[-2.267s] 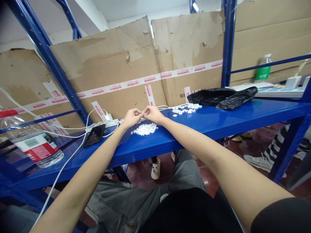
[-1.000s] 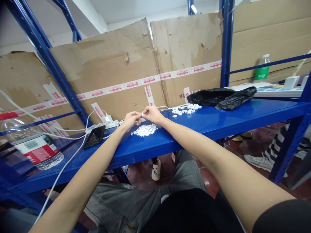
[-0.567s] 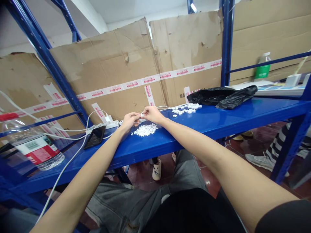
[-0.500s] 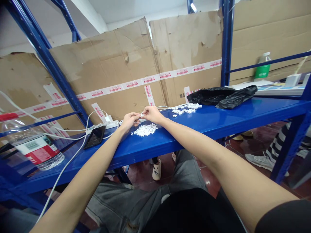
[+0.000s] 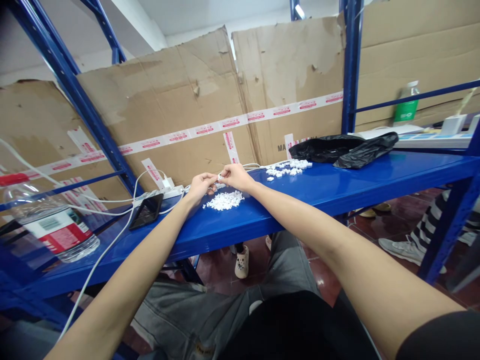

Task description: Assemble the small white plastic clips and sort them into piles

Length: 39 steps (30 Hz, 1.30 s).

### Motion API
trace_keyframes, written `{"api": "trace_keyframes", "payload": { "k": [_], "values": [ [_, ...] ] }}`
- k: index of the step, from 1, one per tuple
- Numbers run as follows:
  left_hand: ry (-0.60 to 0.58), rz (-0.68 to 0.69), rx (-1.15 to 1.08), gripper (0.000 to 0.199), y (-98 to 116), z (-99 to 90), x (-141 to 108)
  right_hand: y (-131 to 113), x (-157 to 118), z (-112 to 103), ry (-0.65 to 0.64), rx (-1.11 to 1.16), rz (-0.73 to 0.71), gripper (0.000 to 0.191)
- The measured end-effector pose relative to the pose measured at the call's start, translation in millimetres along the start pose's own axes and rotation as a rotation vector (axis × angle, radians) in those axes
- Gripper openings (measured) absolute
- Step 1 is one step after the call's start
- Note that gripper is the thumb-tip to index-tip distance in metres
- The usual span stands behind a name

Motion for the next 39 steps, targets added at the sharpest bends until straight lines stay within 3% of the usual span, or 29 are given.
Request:
{"api": "trace_keyframes", "payload": {
  "k": [39],
  "values": [
    [-0.052, 0.013, 0.023, 0.017, 1.2, 2.0, -1.1, -1.1, -2.2, 0.6, -0.028, 0.003, 0.010, 0.015]
  ]
}}
Point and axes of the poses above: each hand's wrist, its own x-axis towards the middle knuckle, its own z-axis out of the palm, y = z × x, the point moved 6 cm from there along x, towards the middle knuckle, and after that the axes turned 2 degrees about x, right-handed, at the moved point
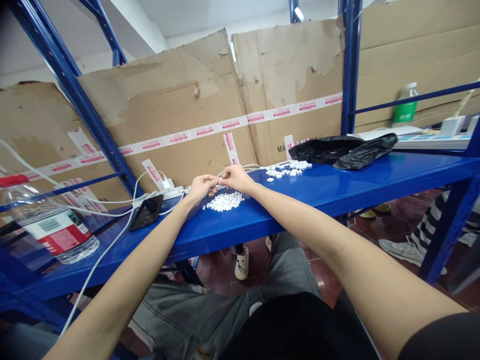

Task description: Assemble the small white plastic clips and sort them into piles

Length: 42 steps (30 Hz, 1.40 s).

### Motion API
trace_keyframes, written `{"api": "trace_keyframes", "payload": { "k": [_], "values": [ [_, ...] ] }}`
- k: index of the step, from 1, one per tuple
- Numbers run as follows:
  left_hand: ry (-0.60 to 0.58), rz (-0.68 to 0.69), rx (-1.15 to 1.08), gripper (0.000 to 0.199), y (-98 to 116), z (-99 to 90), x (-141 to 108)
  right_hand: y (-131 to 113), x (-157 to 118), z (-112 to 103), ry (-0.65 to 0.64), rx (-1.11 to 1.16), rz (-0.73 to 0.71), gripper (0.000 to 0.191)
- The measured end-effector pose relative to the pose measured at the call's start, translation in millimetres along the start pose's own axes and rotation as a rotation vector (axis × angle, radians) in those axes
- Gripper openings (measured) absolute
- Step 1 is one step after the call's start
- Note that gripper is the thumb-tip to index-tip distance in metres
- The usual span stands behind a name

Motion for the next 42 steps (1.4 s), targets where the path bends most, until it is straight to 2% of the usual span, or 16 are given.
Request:
{"api": "trace_keyframes", "payload": {
  "k": [12, 29, 42],
  "values": [
    [-0.032, 0.029, 0.024, 0.021, -3, -1.9, 1, -1, 0, 0, 0.010, 0.049, 0.024, 0.013],
    [-0.038, 0.005, -0.034, 0.015, 5, -0.3, -4, 3, 2, 2, 0.011, 0.040, 0.022, 0.014],
    [-0.016, 0.092, -0.035, 0.036, 2, -7.4, 5, -5, 1, 2, 0.018, -0.036, -0.027, 0.011]
  ]
}}
Point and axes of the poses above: each hand's wrist, its own x-axis towards the middle knuckle, its own z-axis out of the palm, y = z × x, the point moved 6 cm from there along x, towards the middle knuckle, and after that the axes turned 2 degrees about x, right-handed, at the moved point
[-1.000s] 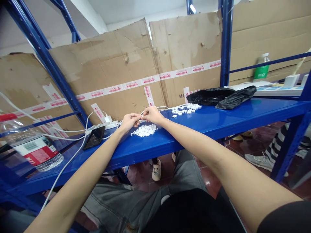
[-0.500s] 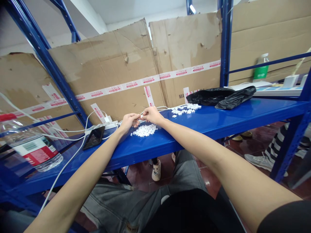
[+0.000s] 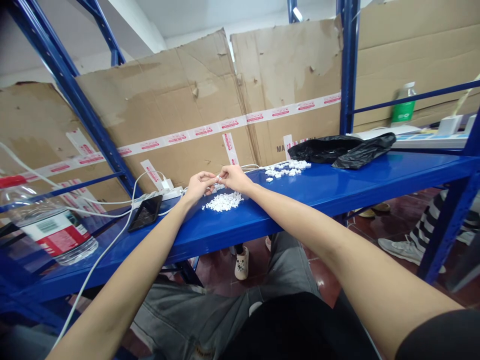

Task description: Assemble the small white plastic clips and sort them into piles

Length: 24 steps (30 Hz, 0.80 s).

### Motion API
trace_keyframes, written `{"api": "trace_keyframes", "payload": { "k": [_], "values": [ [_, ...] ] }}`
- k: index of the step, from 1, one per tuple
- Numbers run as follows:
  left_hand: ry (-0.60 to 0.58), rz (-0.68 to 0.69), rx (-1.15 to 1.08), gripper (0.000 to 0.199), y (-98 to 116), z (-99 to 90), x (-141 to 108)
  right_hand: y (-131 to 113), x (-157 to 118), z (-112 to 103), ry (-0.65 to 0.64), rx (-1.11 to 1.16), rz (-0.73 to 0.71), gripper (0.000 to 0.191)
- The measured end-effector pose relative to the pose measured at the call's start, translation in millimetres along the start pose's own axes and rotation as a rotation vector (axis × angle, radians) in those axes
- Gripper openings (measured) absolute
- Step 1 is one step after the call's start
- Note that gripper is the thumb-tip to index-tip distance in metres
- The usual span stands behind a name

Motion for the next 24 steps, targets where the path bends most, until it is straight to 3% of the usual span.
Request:
{"api": "trace_keyframes", "payload": {
  "k": [24],
  "values": [
    [0.030, -0.006, 0.114, 0.025, 6.1, -1.6, -2.9, -2.5, 2.3, -1.9, 0.036, -0.144, -0.070, 0.014]
  ]
}}
Point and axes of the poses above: each hand's wrist, its own x-axis towards the middle knuckle, its own z-axis out of the palm, y = z × x, the point moved 6 cm from there along x, towards the middle knuckle, and after that the axes turned 2 degrees about x, right-handed, at the moved point
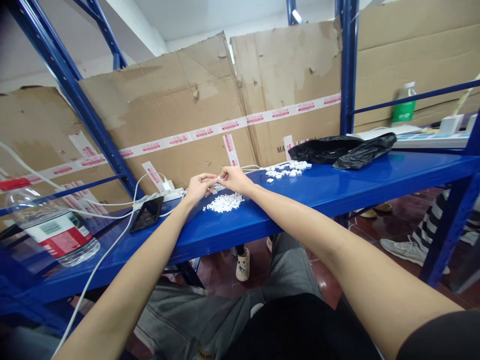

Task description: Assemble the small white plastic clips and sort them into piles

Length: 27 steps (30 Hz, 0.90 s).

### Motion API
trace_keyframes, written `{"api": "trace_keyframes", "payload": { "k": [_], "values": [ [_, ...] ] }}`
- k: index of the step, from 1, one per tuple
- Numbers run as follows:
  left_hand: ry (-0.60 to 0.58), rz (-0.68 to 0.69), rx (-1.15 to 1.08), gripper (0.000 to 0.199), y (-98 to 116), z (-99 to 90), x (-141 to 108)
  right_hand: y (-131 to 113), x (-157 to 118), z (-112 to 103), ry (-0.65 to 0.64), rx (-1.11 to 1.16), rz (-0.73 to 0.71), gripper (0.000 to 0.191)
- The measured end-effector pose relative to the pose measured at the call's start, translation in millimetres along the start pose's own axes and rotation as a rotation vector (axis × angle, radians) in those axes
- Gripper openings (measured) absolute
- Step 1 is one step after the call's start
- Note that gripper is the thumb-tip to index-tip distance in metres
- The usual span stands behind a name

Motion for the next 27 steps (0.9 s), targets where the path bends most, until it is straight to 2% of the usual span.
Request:
{"api": "trace_keyframes", "payload": {
  "k": [11, 21, 27],
  "values": [
    [-0.011, -0.012, 0.001, 0.026, -2.0, 0.0, 0.9, 2.3, -0.3, 0.9, -0.014, 0.022, 0.015, 0.015],
    [-0.040, 0.023, 0.096, 0.018, 1.5, 2.4, -3.0, 0.6, -5.4, 1.8, -0.092, 0.055, 0.070, 0.014],
    [-0.041, 0.037, 0.090, 0.019, 1.4, 6.1, -3.2, -0.1, -5.4, -0.1, -0.059, 0.051, 0.021, 0.017]
  ]
}}
Point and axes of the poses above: each hand's wrist, its own x-axis towards the middle knuckle, its own z-axis out of the palm, y = z × x, the point moved 6 cm from there along x, towards the middle knuckle, and after that the axes turned 2 degrees about x, right-handed, at the moved point
